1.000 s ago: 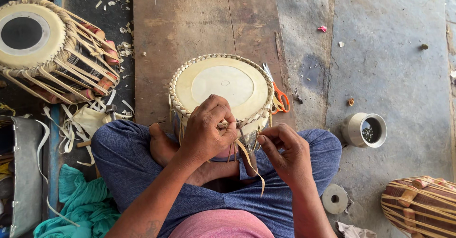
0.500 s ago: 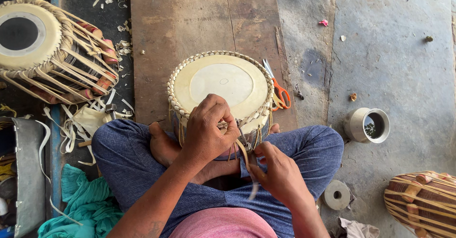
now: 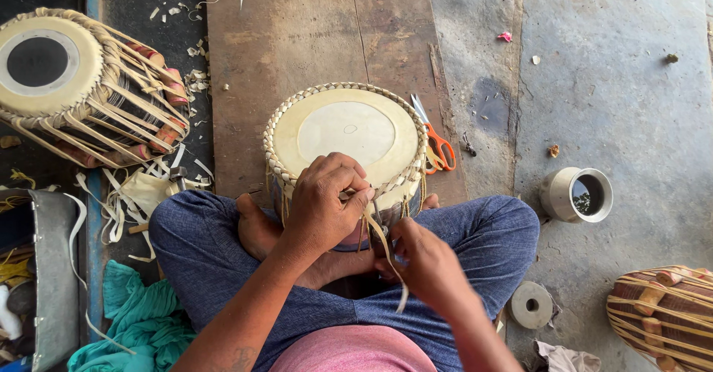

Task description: The person repairs a musical instrument by hand and using a tool. The person uses a tool to thread and tighten material around the rim of the drum, then uses shears to trim away excess material.

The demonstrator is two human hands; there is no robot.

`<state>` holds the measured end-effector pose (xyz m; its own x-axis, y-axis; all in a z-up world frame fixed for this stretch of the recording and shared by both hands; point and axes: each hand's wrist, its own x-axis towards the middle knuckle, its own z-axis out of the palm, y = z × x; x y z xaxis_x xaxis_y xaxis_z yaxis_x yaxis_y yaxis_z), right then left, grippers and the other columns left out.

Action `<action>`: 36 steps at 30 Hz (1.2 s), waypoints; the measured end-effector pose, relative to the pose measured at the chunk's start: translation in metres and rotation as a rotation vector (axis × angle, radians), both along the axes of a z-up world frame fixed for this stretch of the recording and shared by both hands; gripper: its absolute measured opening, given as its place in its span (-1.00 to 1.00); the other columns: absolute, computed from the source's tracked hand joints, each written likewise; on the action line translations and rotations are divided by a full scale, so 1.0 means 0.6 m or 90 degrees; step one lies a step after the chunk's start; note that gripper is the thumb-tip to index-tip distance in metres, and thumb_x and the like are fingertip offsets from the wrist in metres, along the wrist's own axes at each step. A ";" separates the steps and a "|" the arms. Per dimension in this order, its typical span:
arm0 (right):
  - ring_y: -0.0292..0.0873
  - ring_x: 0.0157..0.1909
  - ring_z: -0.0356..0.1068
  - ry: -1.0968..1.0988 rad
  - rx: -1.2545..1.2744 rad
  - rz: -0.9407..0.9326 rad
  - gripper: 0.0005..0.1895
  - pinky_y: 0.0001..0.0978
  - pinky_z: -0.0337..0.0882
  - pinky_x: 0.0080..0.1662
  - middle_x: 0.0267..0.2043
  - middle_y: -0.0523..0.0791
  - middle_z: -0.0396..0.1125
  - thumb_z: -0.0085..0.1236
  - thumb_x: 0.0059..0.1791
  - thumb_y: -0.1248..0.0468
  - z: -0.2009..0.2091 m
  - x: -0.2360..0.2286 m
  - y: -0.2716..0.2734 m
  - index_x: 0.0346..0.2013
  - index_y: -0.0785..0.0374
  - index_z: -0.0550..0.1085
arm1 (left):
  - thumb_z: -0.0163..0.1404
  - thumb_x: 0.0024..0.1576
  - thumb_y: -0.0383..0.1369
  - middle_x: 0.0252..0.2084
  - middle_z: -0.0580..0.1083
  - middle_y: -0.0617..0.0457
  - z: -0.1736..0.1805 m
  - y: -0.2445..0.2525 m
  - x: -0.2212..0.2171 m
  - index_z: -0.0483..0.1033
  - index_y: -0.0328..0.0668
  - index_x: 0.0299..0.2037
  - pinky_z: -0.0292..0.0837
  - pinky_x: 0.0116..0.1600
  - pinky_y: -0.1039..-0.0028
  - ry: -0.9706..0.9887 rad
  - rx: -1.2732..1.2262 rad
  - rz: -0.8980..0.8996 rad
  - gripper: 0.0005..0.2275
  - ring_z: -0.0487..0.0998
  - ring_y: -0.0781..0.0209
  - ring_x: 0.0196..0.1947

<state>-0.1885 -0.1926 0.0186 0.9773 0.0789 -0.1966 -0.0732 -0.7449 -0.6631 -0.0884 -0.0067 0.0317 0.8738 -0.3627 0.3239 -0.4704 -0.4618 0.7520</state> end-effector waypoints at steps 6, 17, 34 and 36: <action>-0.08 -0.40 0.44 -0.097 0.040 -0.057 -0.78 -0.19 0.44 -0.30 -0.34 -0.07 0.36 0.21 -0.05 0.26 0.072 0.054 -0.029 -0.11 0.16 0.59 | 0.25 -0.01 -0.41 -0.26 0.53 0.12 0.000 0.000 0.003 0.55 -0.18 -0.44 0.44 -0.02 0.27 0.012 0.006 0.004 -0.89 0.54 0.09 -0.15; 0.05 -0.24 0.45 -0.280 0.027 -0.006 -0.88 -0.13 0.44 -0.21 -0.24 -0.03 0.34 0.20 -0.02 0.31 0.035 0.102 0.003 -0.23 0.23 0.46 | 0.33 -0.06 -0.31 -0.21 0.50 0.11 0.001 0.008 0.001 0.55 -0.14 -0.24 0.43 -0.01 0.23 -0.026 0.055 -0.022 -0.74 0.52 0.07 -0.13; 0.05 -0.03 0.47 -0.096 0.417 -0.027 -0.23 -0.22 0.42 0.03 0.04 0.08 0.39 0.36 -0.06 0.25 -0.136 0.009 -0.007 0.35 0.24 0.17 | 0.28 -0.03 -0.29 -0.22 0.50 0.14 -0.010 0.003 0.079 0.59 -0.09 -0.15 0.33 0.06 0.23 -0.064 0.097 -0.018 -0.73 0.47 0.08 -0.13; 0.05 -0.10 0.42 0.047 0.701 0.004 -0.18 -0.24 0.39 -0.08 0.04 0.10 0.37 0.32 -0.04 0.27 -0.146 0.023 -0.010 0.44 0.21 0.12 | 0.29 -0.04 -0.29 -0.22 0.50 0.14 -0.011 0.009 0.082 0.59 -0.09 -0.15 0.31 0.07 0.22 -0.044 0.108 -0.019 -0.73 0.47 0.09 -0.13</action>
<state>-0.1748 -0.1989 -0.0689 0.9650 0.2520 -0.0728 -0.1376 0.2500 -0.9584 -0.0392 -0.0016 0.0253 0.8400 -0.4423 0.3142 -0.5330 -0.5646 0.6302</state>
